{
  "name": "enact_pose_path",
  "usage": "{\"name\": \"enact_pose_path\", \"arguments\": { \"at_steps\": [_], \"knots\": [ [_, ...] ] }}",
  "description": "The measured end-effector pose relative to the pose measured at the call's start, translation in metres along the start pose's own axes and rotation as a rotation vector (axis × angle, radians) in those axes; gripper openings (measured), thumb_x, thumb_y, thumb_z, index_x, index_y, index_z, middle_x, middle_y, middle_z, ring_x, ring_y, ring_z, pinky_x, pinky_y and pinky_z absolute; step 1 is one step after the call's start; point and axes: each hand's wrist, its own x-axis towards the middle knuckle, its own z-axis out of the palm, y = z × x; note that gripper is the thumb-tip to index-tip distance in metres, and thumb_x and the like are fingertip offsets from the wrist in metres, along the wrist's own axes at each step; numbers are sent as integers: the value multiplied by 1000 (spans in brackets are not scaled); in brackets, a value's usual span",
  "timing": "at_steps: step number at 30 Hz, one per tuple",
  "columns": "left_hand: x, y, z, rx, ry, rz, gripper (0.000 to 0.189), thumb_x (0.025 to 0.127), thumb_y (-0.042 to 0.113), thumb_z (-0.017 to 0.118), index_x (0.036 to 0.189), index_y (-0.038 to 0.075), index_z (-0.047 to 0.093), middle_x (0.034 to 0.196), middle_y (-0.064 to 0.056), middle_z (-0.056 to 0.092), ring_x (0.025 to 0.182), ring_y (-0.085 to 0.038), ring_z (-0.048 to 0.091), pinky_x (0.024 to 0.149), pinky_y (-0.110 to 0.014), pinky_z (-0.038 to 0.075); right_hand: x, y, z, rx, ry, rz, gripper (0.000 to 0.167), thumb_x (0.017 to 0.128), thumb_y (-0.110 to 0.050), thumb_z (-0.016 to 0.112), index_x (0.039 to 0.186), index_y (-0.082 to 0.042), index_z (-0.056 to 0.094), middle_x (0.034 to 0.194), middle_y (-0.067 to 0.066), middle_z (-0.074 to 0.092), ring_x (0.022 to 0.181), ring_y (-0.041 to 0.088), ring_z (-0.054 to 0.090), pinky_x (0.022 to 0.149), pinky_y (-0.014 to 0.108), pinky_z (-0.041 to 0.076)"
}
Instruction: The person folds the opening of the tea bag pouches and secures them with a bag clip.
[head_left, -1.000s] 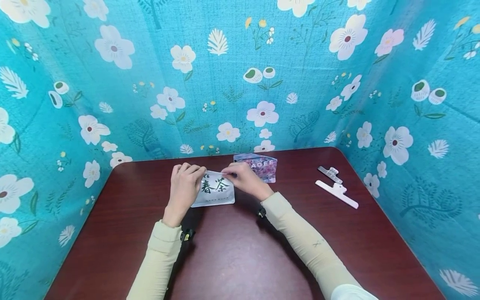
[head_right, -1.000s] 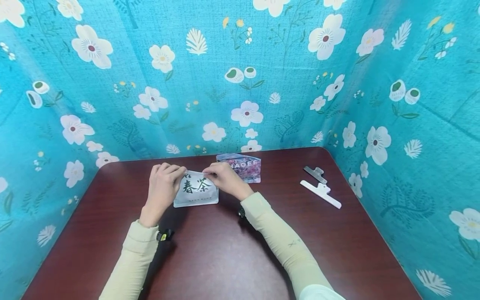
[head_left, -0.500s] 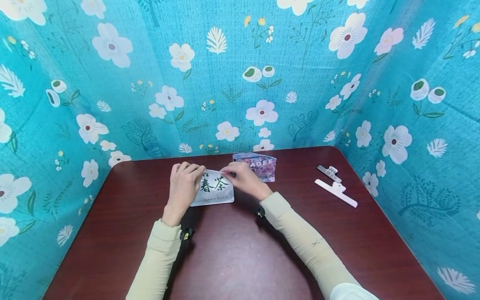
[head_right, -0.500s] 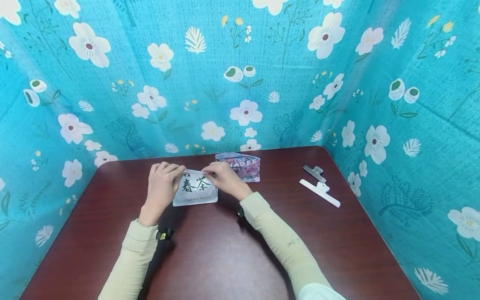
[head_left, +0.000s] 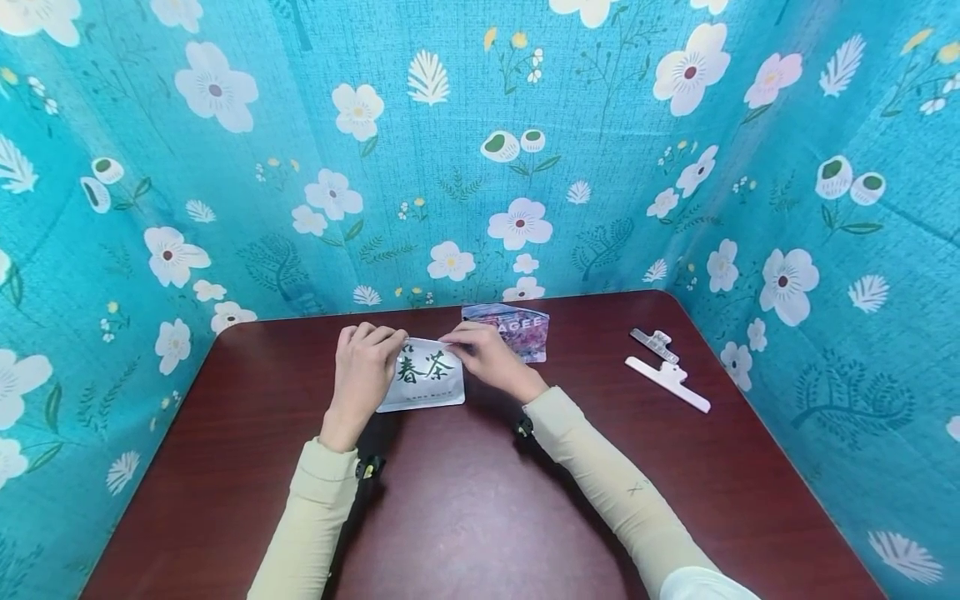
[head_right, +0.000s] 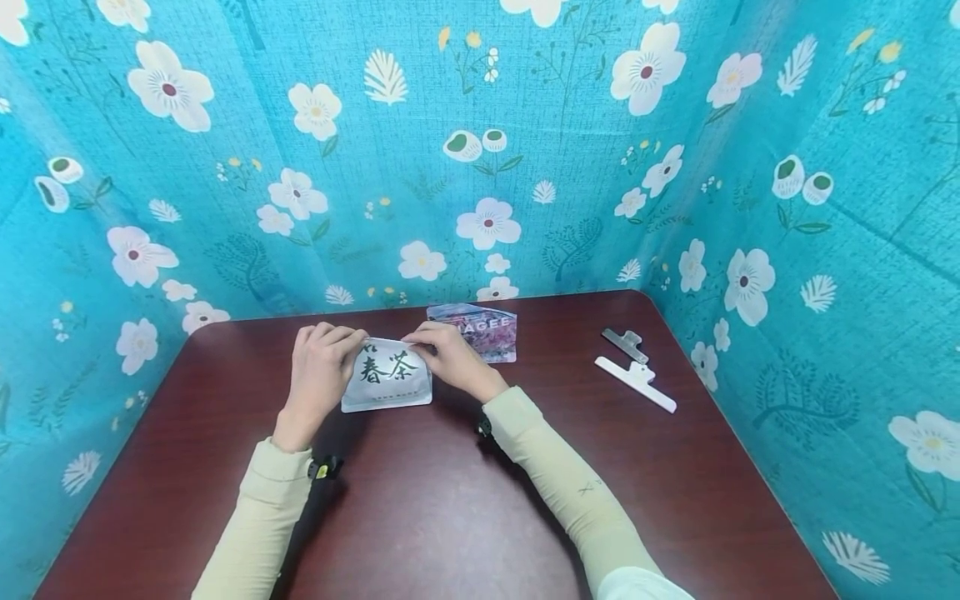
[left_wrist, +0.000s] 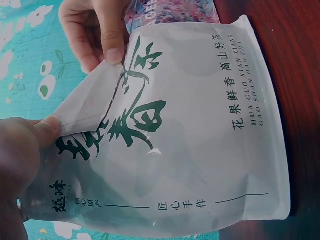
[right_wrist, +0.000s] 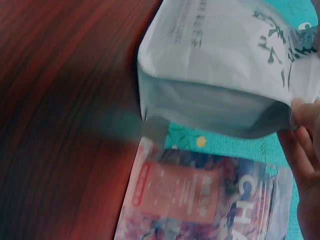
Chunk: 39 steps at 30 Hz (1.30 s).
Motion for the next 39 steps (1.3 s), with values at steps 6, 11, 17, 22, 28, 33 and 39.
{"name": "enact_pose_path", "arguments": {
  "at_steps": [6,11,17,22,28,33,39],
  "knots": [
    [-2,0,0,-5,0,5,11,92,7,73,99,10,81,91,-6,77,83,-27,61,82,-47,41,2,0,4,19,50,0,19,86,9,73,99,-3,80,88,6,75,81,13,69,73,25,55],
    [-2,0,-1,11,-2,11,11,92,7,72,99,10,80,91,-6,77,84,-27,61,83,-47,41,2,0,3,28,26,23,19,86,9,73,99,-3,80,88,6,75,82,13,69,74,25,55],
    [-1,2,-2,24,0,17,13,91,2,72,98,10,79,91,-7,76,85,-28,61,83,-48,42,4,-2,0,60,3,76,21,87,8,72,103,-3,79,91,6,74,84,13,68,77,25,56],
    [-2,3,0,38,16,15,12,92,3,72,98,9,79,91,-6,77,83,-28,61,84,-48,42,1,-1,1,117,5,112,17,88,3,74,104,-4,79,93,6,73,85,13,69,78,26,59],
    [-3,3,1,40,27,3,11,93,6,71,99,9,80,92,-7,77,84,-27,62,85,-47,43,-3,1,3,110,35,107,11,91,-6,75,101,-6,79,91,3,73,81,11,66,70,29,59],
    [-4,3,1,46,21,3,10,95,10,70,99,10,79,93,-6,77,84,-28,62,86,-48,43,-1,1,4,40,38,73,10,91,-1,73,98,-4,79,87,5,73,79,10,64,70,24,54],
    [-4,3,1,43,-6,-6,12,95,9,69,101,9,80,95,-7,77,86,-28,62,88,-48,43,1,1,4,10,27,81,12,90,2,72,97,-4,79,86,5,74,78,10,64,70,24,53]
  ]
}}
